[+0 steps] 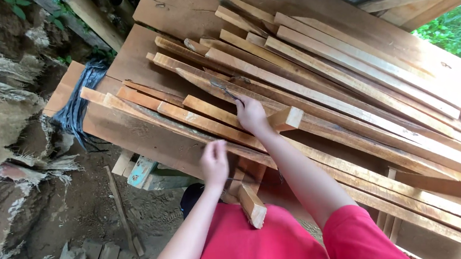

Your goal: The person gathers several thin wooden planks on a workbench and secures them into a bundle using a black strap. They wrap the strap around the planks, pull it tight, and tie a knot to hold the bundle together. The person then lifts the tied bundle and places it on a nearby stack of similar wood.

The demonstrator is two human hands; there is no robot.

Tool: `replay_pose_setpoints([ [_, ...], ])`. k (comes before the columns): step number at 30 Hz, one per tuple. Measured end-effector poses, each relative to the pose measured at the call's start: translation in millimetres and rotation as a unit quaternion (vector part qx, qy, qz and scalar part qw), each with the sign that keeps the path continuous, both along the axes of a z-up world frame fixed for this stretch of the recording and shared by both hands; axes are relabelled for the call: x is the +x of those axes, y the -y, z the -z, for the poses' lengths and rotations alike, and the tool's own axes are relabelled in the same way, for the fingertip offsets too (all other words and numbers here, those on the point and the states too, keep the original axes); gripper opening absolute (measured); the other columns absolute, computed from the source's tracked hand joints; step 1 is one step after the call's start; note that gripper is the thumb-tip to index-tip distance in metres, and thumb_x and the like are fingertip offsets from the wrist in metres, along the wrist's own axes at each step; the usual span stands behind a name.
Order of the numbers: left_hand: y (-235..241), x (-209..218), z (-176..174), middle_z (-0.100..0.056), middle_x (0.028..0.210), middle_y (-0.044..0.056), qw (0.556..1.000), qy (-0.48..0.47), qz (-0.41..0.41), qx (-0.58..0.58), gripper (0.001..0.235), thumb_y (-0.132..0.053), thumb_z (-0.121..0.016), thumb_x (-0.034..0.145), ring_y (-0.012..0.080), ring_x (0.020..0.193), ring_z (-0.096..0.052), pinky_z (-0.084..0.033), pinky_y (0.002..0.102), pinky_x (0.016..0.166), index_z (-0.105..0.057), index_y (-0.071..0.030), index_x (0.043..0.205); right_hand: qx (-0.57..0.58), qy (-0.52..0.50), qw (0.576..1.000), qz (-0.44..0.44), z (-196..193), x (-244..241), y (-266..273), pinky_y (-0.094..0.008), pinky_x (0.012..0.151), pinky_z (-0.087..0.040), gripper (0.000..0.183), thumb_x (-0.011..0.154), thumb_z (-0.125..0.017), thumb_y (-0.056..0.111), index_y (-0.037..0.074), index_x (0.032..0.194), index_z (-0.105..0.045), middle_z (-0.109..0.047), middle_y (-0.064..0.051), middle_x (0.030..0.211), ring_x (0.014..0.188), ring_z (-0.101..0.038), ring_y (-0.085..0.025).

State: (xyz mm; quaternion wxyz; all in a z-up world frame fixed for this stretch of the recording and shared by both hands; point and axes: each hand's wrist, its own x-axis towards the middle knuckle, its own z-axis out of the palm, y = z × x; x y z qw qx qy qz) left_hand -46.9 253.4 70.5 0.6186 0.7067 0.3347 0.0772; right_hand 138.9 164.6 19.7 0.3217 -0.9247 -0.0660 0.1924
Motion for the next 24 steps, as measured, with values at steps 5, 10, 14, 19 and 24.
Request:
replay_pose_setpoints([
  [5, -29, -16, 66, -0.071, 0.09, 0.013, 0.991, -0.019, -0.133, -0.001, 0.024, -0.024, -0.054, 0.11, 0.0235, 0.089, -0.07, -0.055, 0.038, 0.084, -0.068, -0.005, 0.103, -0.091, -0.01, 0.988, -0.128, 5, 3, -1, -0.05, 0.09, -0.059, 0.025, 0.109, -0.04, 0.025, 0.02, 0.133, -0.043, -0.071, -0.018, 0.104, 0.102, -0.073, -0.039],
  [10, -33, -6, 74, -0.069, 0.118, 0.024, 0.962, -0.134, -0.198, -0.13, 0.037, -0.036, -0.055, 0.108, 0.0311, 0.118, -0.065, -0.047, 0.042, 0.103, -0.064, 0.0, 0.113, 0.012, -0.01, 0.995, -0.1, 16, 5, -4, -0.055, 0.09, -0.057, 0.014, 0.103, -0.051, 0.015, 0.014, 0.115, -0.058, -0.074, -0.019, 0.103, 0.103, -0.07, -0.044],
  [14, -36, 39, 1, -0.033, 0.162, 0.028, 0.879, -0.165, -0.237, -0.379, 0.081, -0.061, -0.038, 0.106, 0.0387, 0.152, -0.028, -0.025, 0.051, 0.125, -0.035, 0.003, 0.156, -0.02, -0.115, 0.989, -0.088, 29, 10, -3, -0.052, 0.1, -0.053, 0.036, 0.101, -0.052, 0.043, 0.018, 0.111, -0.076, -0.075, -0.016, 0.11, 0.112, -0.068, -0.04],
  [19, -28, 35, 83, -0.046, 0.154, 0.023, 0.779, -0.081, -0.298, -0.546, 0.07, -0.062, -0.04, 0.106, 0.0421, 0.141, -0.046, -0.038, 0.056, 0.116, -0.038, -0.015, 0.158, -0.099, -0.299, 0.945, -0.083, 12, 25, -15, -0.052, 0.117, -0.039, 0.081, 0.1, -0.032, 0.071, 0.006, 0.124, -0.073, -0.065, -0.025, 0.134, 0.137, -0.053, -0.04],
  [24, -23, 32, 125, -0.053, 0.151, 0.014, 0.683, -0.07, -0.331, -0.648, 0.073, -0.07, -0.052, 0.094, 0.04, 0.135, -0.053, -0.043, 0.055, 0.115, -0.053, -0.019, 0.148, -0.038, -0.465, 0.883, 0.05, -68, 32, -38, -0.048, 0.129, -0.009, 0.11, 0.086, -0.039, 0.088, 0.008, 0.162, -0.037, -0.028, -0.013, 0.169, 0.158, -0.02, -0.027],
])
